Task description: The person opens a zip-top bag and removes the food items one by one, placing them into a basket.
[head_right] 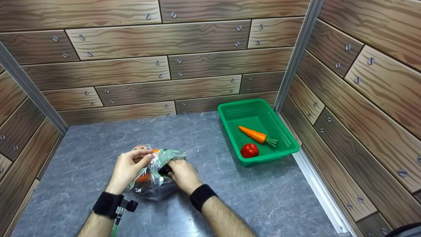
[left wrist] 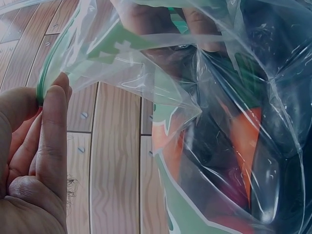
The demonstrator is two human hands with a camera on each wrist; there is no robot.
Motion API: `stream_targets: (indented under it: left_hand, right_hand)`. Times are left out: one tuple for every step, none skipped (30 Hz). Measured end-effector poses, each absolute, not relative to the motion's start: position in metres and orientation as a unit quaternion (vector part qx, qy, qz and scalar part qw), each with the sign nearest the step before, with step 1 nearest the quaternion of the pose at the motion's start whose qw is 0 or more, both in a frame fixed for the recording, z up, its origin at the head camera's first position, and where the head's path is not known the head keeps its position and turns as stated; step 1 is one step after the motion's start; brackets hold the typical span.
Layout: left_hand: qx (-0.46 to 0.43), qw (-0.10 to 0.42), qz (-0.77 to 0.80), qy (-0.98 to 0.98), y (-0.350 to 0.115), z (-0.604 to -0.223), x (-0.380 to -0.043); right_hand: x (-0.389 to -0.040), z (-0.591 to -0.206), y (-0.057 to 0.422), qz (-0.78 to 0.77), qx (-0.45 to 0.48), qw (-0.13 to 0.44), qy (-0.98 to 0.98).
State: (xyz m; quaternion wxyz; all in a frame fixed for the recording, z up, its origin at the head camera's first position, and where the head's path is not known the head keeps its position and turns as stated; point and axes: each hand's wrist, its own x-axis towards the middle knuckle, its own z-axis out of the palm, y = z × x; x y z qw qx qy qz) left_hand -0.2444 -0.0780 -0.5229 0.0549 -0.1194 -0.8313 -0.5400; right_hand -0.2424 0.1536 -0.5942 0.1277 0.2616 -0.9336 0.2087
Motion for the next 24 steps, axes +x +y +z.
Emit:
stream_targets:
  left_hand:
    - [-0.12,0.054,-0.542,-0.83,-0.078,-0.523,-0.244]
    - [-0.12,0.054,-0.544,-0.829,-0.078,-0.523,-0.244]
    - [-0.119,0.053,-0.545,-0.828,-0.078,-0.523,-0.244]
    - [-0.118,0.053,-0.545,-0.828,-0.078,-0.524,-0.244]
    - [-0.117,0.053,-0.545,-0.828,-0.079,-0.524,-0.244]
    - [-0.116,0.054,-0.545,-0.828,-0.079,-0.524,-0.244]
    - [-0.116,0.054,-0.545,-0.828,-0.079,-0.524,-0.244]
    - [-0.115,0.054,-0.545,-0.829,-0.079,-0.524,-0.244]
    - [-0.114,0.054,-0.545,-0.829,-0.079,-0.524,-0.244]
    - [-0.114,0.054,-0.545,-0.829,-0.079,-0.524,-0.244]
    - [-0.114,0.053,-0.545,-0.829,-0.079,-0.524,-0.244]
    - [-0.114,0.053,-0.546,-0.828,-0.08,-0.524,-0.244]
    - [-0.114,0.052,-0.546,-0.828,-0.08,-0.525,-0.244]
    - [-0.113,0.052,-0.547,-0.828,-0.08,-0.525,-0.244]
    - [-0.112,0.051,-0.547,-0.828,-0.08,-0.525,-0.244]
    - [-0.111,0.051,-0.548,-0.828,-0.08,-0.525,-0.244]
    - [-0.111,0.051,-0.548,-0.828,-0.08,-0.525,-0.243]
    - [-0.111,0.052,-0.548,-0.827,-0.08,-0.525,-0.243]
    - [-0.111,0.052,-0.548,-0.827,-0.079,-0.525,-0.243]
    - [-0.111,0.053,-0.549,-0.827,-0.079,-0.525,-0.243]
    - [-0.112,0.054,-0.549,-0.826,-0.079,-0.525,-0.243]
    - [-0.112,0.055,-0.549,-0.826,-0.079,-0.525,-0.243]
    - [-0.113,0.056,-0.549,-0.826,-0.079,-0.525,-0.243]
    - [-0.112,0.056,-0.549,-0.827,-0.08,-0.525,-0.243]
  right_hand:
    - [-0.242,-0.594,0.154,0.209,0.261,0.127,-0.934]
    - [-0.242,-0.594,0.154,0.208,0.261,0.127,-0.934]
    - [-0.241,-0.594,0.154,0.209,0.261,0.125,-0.934]
    - [-0.241,-0.593,0.154,0.211,0.26,0.124,-0.934]
    - [-0.241,-0.592,0.154,0.213,0.261,0.122,-0.934]
    - [-0.24,-0.592,0.154,0.216,0.262,0.121,-0.933]
    - [-0.24,-0.591,0.155,0.219,0.263,0.121,-0.932]
    - [-0.239,-0.591,0.155,0.223,0.263,0.119,-0.931]
    - [-0.238,-0.59,0.156,0.226,0.262,0.116,-0.931]
    - [-0.236,-0.589,0.157,0.228,0.262,0.116,-0.931]
    - [-0.235,-0.589,0.159,0.23,0.261,0.115,-0.93]
    - [-0.233,-0.588,0.16,0.231,0.26,0.115,-0.93]
    - [-0.231,-0.588,0.162,0.231,0.26,0.116,-0.931]
    - [-0.229,-0.587,0.164,0.23,0.259,0.116,-0.931]
    - [-0.227,-0.586,0.166,0.23,0.259,0.117,-0.931]
    - [-0.225,-0.585,0.168,0.231,0.258,0.116,-0.931]
    - [-0.223,-0.585,0.171,0.233,0.258,0.115,-0.931]
    - [-0.221,-0.584,0.173,0.233,0.258,0.115,-0.931]
    - [-0.22,-0.583,0.176,0.235,0.257,0.113,-0.931]
    - [-0.218,-0.582,0.178,0.24,0.256,0.11,-0.93]
    - [-0.217,-0.582,0.181,0.243,0.254,0.109,-0.93]
    - [-0.216,-0.581,0.183,0.246,0.253,0.11,-0.929]
    - [-0.216,-0.58,0.186,0.252,0.252,0.112,-0.928]
    - [-0.215,-0.579,0.188,0.257,0.25,0.118,-0.926]
